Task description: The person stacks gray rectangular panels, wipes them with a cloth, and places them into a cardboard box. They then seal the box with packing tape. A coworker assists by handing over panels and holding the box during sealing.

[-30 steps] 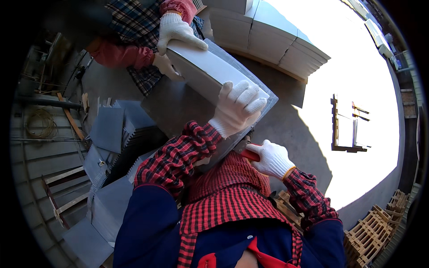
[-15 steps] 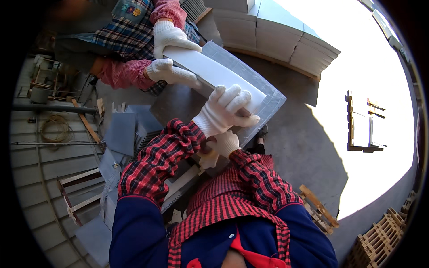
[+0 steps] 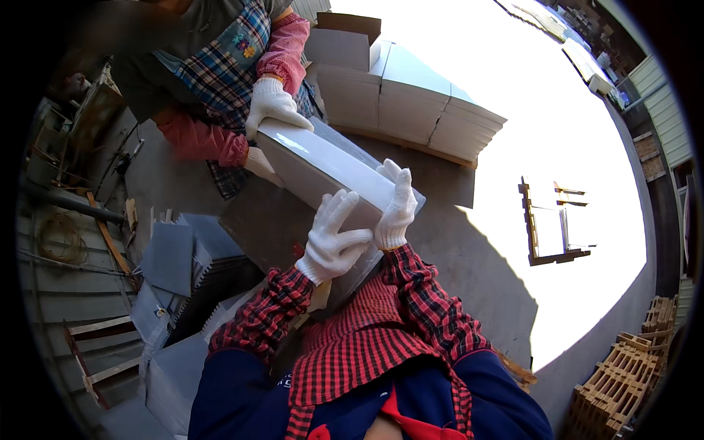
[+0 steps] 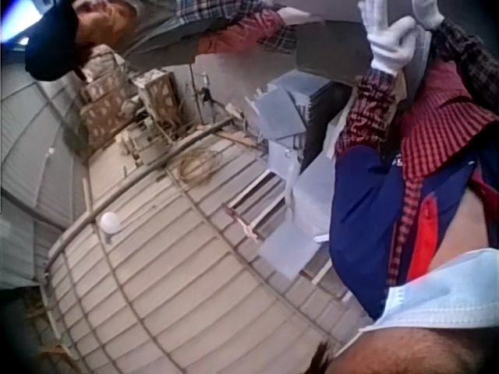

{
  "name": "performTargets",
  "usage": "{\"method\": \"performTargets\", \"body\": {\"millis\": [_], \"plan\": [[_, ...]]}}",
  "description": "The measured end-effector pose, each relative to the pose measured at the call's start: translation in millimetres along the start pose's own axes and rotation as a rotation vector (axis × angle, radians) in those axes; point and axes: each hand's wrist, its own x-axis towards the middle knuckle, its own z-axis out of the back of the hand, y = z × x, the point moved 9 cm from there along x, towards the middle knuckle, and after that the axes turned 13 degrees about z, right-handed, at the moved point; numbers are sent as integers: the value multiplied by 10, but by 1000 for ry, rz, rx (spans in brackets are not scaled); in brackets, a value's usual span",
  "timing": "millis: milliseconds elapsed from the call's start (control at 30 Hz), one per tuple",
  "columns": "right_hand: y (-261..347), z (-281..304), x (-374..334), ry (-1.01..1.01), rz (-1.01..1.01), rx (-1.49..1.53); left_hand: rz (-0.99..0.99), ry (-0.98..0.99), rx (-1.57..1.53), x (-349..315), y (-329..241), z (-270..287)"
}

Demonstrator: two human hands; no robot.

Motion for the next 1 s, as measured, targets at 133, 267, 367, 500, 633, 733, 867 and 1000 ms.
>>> {"method": "performTargets", "body": {"millis": [133,267,367,500,633,733,867,1000], "plan": [[-766,289,-250,-232,-403,84,571,-142,-265,-561,478,160],[-682,354,34,-24,-424,191,1194,30,-764,-1225,993,-273],[513,-285,276,535,9,-439,1214,4,-746,-1505,1204,-460],[677,-1042,292,1057,403,-1435,1346,80,-876,-1653,1528,-1078],[175,-870,855,1037,272,-1550,1536,1,-900,-1461,1505,-1208],[-108,-688,1302,1073,259,-1465,1592,-159,-1005,-1453,1625,-1353],[-543,-555,1861,1154,208,-1276,1752,-402,-995,-1544,1817,-1504],[-1405,-280,2446,1262,23,-898,1811,-630,-992,-1428,1900,-1695]]}}
